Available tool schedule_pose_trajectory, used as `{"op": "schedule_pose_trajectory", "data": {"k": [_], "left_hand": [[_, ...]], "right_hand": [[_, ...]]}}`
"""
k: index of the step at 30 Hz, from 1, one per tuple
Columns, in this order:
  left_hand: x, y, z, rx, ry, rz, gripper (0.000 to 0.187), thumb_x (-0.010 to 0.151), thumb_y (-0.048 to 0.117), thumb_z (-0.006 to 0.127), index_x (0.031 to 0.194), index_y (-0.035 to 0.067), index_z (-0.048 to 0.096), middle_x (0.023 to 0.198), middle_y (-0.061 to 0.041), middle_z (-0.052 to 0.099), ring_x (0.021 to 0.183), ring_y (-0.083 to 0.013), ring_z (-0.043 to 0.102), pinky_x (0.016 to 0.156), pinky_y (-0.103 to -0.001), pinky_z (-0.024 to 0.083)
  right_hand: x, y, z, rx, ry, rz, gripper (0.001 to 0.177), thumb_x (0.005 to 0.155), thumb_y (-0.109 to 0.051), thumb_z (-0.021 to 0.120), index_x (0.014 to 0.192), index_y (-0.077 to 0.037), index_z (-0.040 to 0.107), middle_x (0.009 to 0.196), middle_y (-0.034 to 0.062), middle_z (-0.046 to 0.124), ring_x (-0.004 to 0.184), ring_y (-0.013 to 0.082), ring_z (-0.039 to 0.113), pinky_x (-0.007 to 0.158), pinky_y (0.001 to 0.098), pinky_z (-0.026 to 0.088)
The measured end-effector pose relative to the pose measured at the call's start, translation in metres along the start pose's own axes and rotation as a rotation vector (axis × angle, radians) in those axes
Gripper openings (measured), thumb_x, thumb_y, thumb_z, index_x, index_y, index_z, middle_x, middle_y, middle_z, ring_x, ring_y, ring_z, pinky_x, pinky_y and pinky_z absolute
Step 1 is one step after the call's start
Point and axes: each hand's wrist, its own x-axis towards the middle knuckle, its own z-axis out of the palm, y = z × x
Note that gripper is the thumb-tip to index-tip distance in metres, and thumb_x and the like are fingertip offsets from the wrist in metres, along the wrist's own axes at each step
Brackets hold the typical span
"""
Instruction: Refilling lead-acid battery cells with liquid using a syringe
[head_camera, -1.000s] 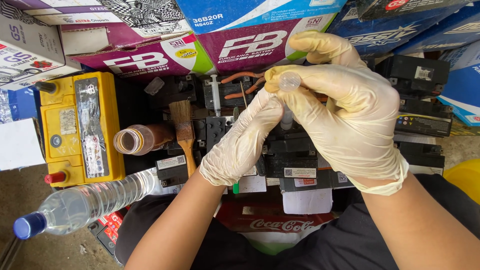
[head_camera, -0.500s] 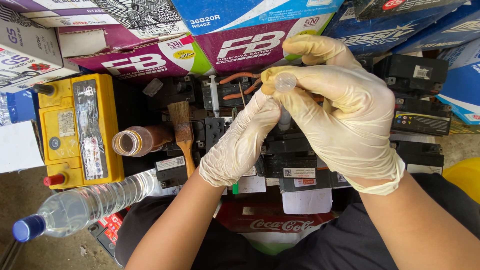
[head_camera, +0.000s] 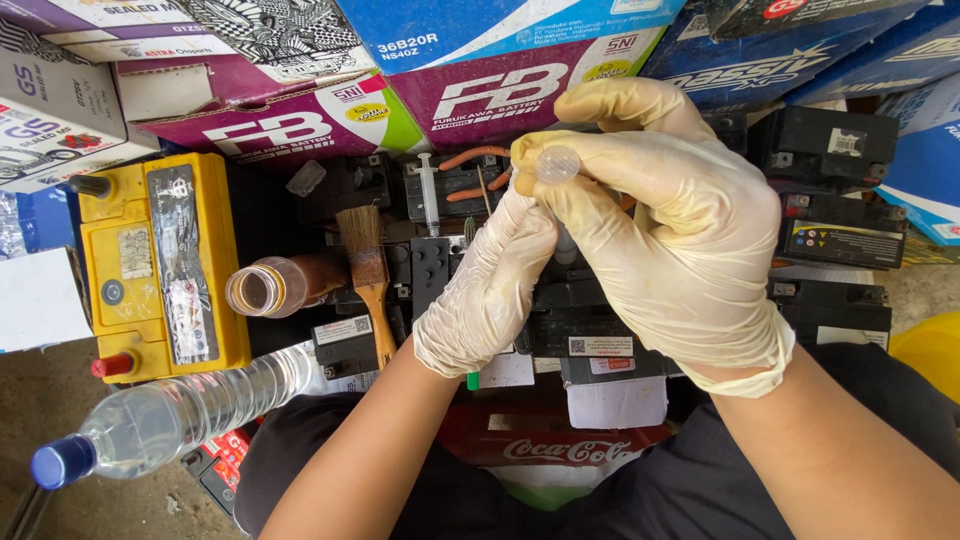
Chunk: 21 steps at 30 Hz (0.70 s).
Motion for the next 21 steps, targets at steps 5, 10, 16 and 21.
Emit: {"op": "schedule_pose_trajectory", "data": {"k": [5, 10, 16, 21], "left_hand": [[0.000, -0.009, 0.001, 0.095, 0.012, 0.050, 0.056, 0.120, 0.039, 0.034, 0.165, 0.009, 0.026, 0.177, -0.010, 0.019, 0.171, -0.0235, 0.011, 0.148, -0.043, 0.005], [-0.017, -0.054, -0.008, 0.180, 0.045, 0.101, 0.049, 0.121, 0.024, 0.039, 0.167, 0.017, 0.024, 0.179, -0.008, 0.003, 0.170, -0.0232, -0.009, 0.145, -0.044, -0.009], [0.010, 0.003, 0.003, 0.268, -0.009, 0.128, 0.030, 0.114, 0.042, 0.030, 0.111, 0.017, 0.046, 0.111, 0.003, 0.043, 0.129, -0.0149, 0.035, 0.138, -0.051, -0.009], [0.013, 0.017, 0.005, 0.246, -0.022, 0.117, 0.034, 0.113, 0.046, 0.027, 0.103, 0.017, 0.043, 0.102, 0.002, 0.038, 0.107, -0.0167, 0.034, 0.128, -0.045, 0.009]], "right_hand": [[0.003, -0.005, 0.001, -0.001, 0.022, -0.001, 0.014, 0.108, 0.004, 0.064, 0.106, 0.015, 0.074, 0.103, 0.0197, 0.073, 0.108, 0.0363, 0.063, 0.097, 0.0417, 0.055], [0.010, -0.014, 0.001, 0.095, 0.056, 0.006, 0.015, 0.106, 0.006, 0.062, 0.105, 0.020, 0.069, 0.102, 0.0307, 0.067, 0.107, 0.0372, 0.060, 0.092, 0.0416, 0.060], [0.010, -0.018, 0.001, 0.238, 0.085, 0.096, 0.011, 0.107, 0.008, 0.060, 0.112, 0.018, 0.060, 0.119, 0.0324, 0.051, 0.111, 0.0436, 0.069, 0.096, 0.0457, 0.074], [0.009, -0.020, 0.001, 0.273, 0.082, 0.128, 0.019, 0.109, 0.000, 0.057, 0.118, 0.016, 0.060, 0.121, 0.0308, 0.051, 0.109, 0.0405, 0.068, 0.096, 0.0444, 0.075]]}}
